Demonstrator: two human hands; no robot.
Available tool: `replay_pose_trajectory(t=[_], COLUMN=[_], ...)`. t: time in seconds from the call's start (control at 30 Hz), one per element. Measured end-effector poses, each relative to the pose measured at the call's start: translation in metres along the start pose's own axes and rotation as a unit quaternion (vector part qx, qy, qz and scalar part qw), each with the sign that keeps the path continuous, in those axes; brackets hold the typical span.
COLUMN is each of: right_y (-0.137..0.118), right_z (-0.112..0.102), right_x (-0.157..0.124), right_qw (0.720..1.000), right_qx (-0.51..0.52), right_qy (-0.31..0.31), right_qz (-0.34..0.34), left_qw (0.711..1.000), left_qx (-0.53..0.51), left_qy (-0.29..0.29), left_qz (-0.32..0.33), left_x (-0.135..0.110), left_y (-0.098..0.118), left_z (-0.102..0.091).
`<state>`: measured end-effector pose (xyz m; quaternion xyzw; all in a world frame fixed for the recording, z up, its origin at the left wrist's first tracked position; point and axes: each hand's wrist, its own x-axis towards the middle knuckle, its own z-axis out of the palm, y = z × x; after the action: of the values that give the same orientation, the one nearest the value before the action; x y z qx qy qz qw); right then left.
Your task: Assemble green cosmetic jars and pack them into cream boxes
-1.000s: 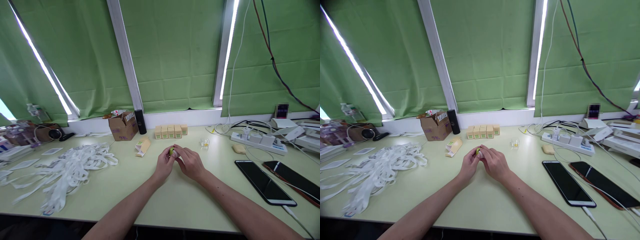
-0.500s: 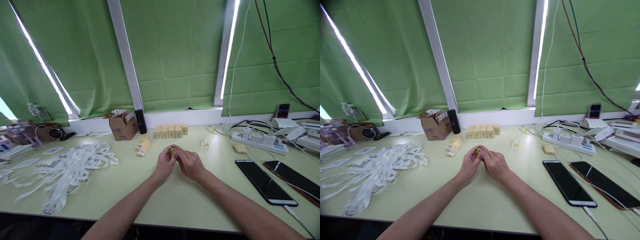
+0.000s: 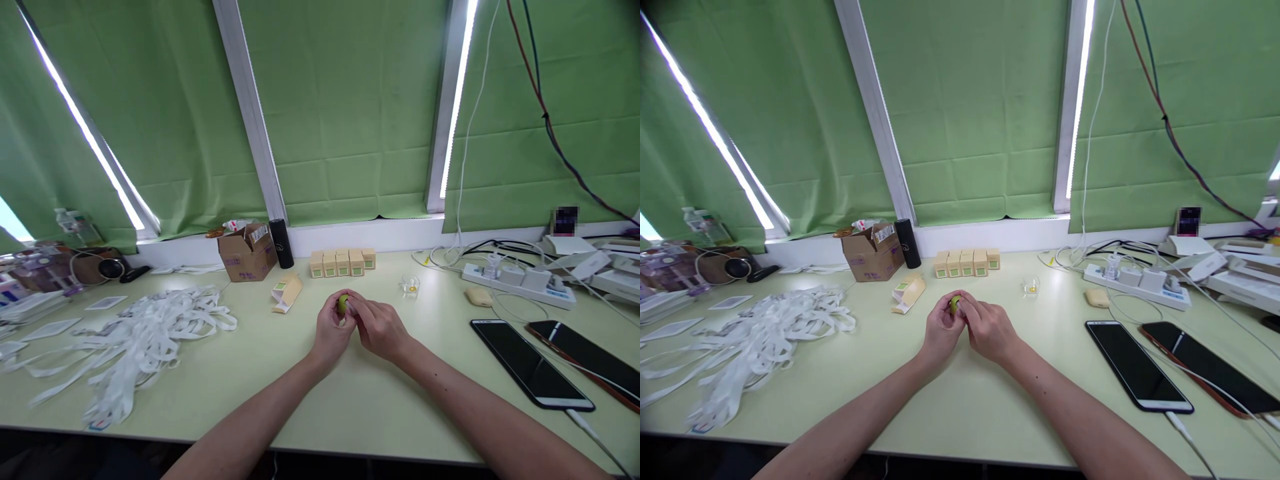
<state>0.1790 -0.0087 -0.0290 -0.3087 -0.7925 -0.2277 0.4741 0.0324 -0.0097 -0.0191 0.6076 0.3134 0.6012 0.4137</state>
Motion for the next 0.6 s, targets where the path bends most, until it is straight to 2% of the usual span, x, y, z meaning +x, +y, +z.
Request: replay_pose_trajectory(t=[0.13,0.27,0.43,0.6], right_y=[-0.0011,0.0003,0.0072,0.0067], right_z=[-0.0003,-0.0007,-0.0011,0.0004], right_x=[0.0027,0.0028,-0.0010,-0.0025], right_qw=[0.999,0.999,0.999,0.999], right_qx=[-0.010,-0.006,0.021,0.042], right_qy=[0.034,0.035,0.022,0.000], right_qz=[-0.025,-0.027,-0.015,0.020], left_qw=[1.000,1.000,0.999,0.996], left_qx=[0.016,0.023,0.017,0.055], left_qy=[0.012,0.010,-0.035,-0.066], left_qz=[0.010,0.012,-0.022,-0.037], left_x=[-0.0028,-0.0012,0.0005,-0.0018], left_y=[-0.0018,-0.0033,-0.0008,-0.0012], left_z=[0.0005,-0.0010,-0.0059,-0.0093])
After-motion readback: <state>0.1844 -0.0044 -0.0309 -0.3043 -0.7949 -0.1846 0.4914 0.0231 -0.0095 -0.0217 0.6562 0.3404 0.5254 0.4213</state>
